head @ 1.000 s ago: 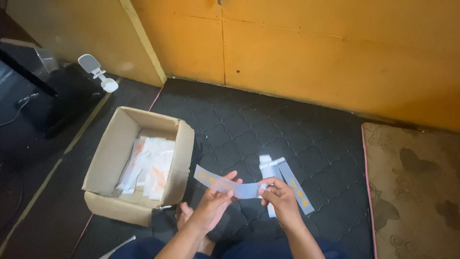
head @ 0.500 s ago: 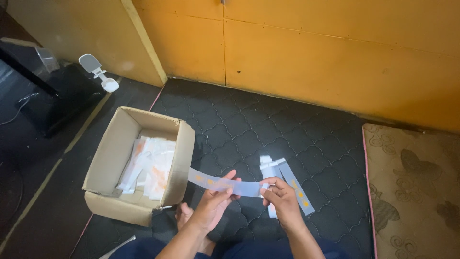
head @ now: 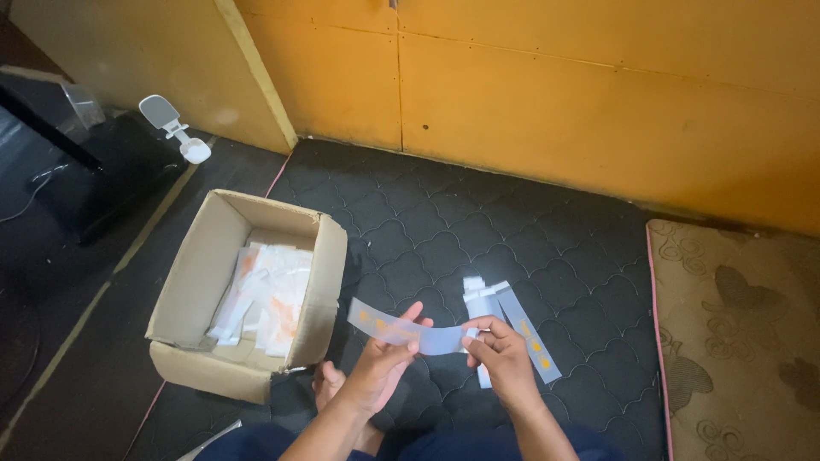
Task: The person sits on a mat and unpacks a cardboard box filled with small, sealed plastic packets. They remove the packets one by one, unfold them to reveal a strip of yellow dots, and then place them on the floor.
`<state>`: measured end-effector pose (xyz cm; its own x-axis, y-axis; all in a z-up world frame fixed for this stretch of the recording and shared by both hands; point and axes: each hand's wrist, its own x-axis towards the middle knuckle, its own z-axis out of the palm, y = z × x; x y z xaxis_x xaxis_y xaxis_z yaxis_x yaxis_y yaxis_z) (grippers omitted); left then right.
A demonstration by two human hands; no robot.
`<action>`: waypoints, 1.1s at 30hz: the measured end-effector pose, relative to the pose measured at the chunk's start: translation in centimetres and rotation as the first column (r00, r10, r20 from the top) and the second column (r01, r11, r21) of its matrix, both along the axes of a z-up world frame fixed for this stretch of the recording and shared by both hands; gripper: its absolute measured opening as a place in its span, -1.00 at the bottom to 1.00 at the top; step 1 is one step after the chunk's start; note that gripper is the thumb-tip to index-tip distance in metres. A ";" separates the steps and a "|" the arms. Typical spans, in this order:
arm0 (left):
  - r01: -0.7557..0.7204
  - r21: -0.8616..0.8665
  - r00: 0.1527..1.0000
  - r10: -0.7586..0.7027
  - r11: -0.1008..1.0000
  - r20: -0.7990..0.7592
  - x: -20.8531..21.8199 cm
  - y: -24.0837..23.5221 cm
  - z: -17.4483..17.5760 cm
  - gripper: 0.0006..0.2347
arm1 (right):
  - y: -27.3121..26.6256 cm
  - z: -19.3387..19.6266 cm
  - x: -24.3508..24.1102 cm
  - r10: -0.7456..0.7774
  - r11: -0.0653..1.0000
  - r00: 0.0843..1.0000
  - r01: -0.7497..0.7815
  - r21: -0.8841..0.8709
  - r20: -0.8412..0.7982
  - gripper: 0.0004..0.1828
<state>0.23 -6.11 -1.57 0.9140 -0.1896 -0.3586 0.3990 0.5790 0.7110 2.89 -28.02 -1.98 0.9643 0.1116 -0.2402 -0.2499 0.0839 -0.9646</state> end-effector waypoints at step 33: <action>-0.054 0.152 0.996 0.064 0.987 -0.060 0.0 -1.3 0.3 -0.40 | 0.3 0.1 -0.3 0.055 0.998 0.995 -0.053 -0.027 0.077 -0.88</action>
